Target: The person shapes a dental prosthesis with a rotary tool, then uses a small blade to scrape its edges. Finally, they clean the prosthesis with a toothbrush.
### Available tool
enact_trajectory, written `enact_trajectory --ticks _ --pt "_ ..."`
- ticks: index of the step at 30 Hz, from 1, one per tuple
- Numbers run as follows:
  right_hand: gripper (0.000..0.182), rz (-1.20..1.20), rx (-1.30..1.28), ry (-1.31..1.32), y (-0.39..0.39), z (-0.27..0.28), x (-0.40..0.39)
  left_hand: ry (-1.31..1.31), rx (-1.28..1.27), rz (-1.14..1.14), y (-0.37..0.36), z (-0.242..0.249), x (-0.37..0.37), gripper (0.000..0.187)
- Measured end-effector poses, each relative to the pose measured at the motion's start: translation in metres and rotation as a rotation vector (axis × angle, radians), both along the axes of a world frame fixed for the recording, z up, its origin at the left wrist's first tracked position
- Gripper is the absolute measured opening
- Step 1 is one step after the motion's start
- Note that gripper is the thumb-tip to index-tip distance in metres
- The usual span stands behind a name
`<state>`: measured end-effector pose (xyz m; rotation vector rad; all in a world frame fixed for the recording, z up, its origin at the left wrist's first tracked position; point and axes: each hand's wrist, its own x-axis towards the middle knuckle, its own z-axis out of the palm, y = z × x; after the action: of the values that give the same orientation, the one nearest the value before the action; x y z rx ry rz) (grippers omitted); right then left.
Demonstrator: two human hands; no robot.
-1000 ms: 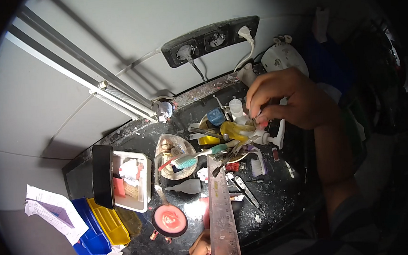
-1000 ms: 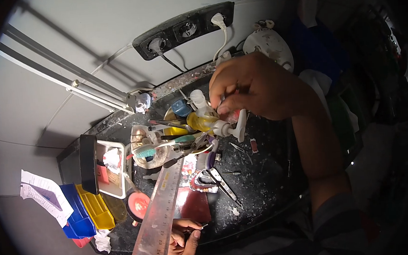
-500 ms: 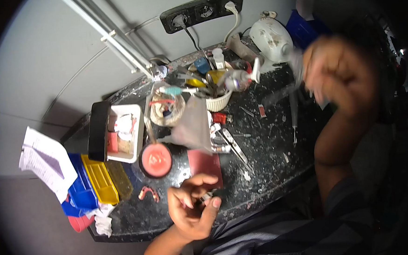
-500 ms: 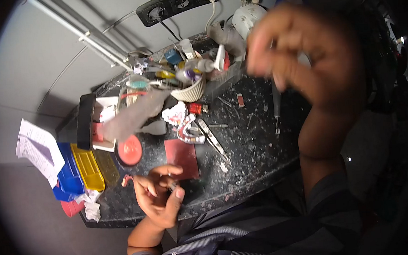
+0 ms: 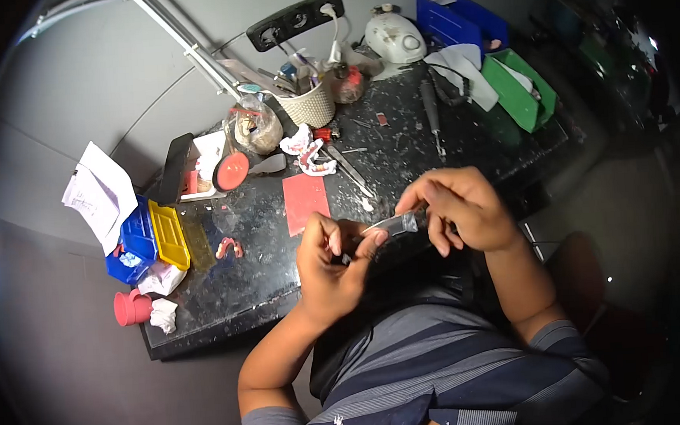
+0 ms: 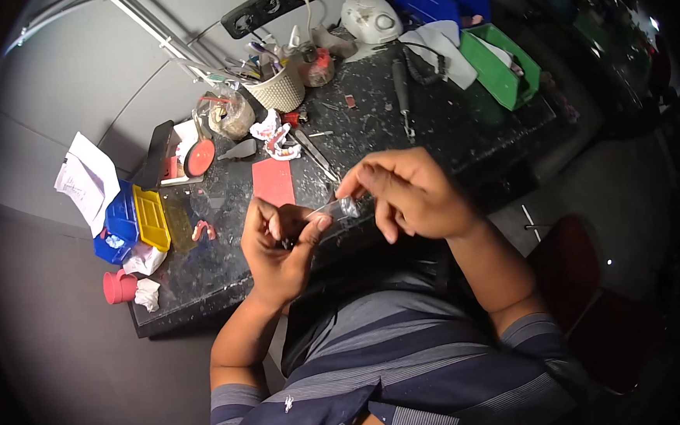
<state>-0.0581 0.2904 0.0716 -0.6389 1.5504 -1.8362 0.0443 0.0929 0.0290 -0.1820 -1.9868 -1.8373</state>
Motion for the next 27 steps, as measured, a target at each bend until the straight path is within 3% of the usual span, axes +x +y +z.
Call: enact_trajectory --ticks 6,8,12,16,18,19,22,23,26,27 --pt "0.014 0.041 -0.070 0.089 0.011 -0.033 0.002 -0.129 0.150 -0.053 0.017 -0.004 -0.002 0.049" --pt "0.012 0.108 -0.052 -0.005 0.016 -0.042 -0.002 -0.144 0.211 -0.187 0.016 -0.009 -0.003 0.044" --pt "0.011 0.055 -0.048 -0.076 0.022 -0.056 -0.007 -0.114 0.115 -0.122 0.022 -0.013 -0.007 0.047" --pt "0.008 -0.336 -0.033 0.053 0.032 -0.064 -0.013 -0.130 0.100 -0.078 0.014 -0.017 -0.018 0.045" --pt "0.010 -0.432 -0.029 0.013 0.037 -0.061 -0.020 -0.204 -0.201 0.008 0.001 -0.024 -0.032 0.043" --pt "0.010 -0.433 -0.021 0.011 0.039 -0.058 -0.019 -0.227 -0.594 0.166 0.009 0.006 -0.028 0.043" --pt "0.012 -0.474 -0.073 -0.067 0.035 -0.047 -0.015 -0.051 -0.615 0.336 0.014 0.004 -0.036 0.042" --pt "0.012 -0.467 -0.110 -0.094 0.033 -0.048 -0.012 -0.051 -0.614 0.338 0.017 0.002 -0.037 0.042" --pt "0.013 -0.415 -0.157 -0.161 0.026 -0.049 -0.003 -0.017 0.009 0.038 0.033 -0.008 -0.035 0.041" --pt "0.015 -0.404 -0.209 -0.171 0.020 -0.050 0.001 -0.086 -0.040 -0.019 0.037 -0.005 -0.031 0.042"
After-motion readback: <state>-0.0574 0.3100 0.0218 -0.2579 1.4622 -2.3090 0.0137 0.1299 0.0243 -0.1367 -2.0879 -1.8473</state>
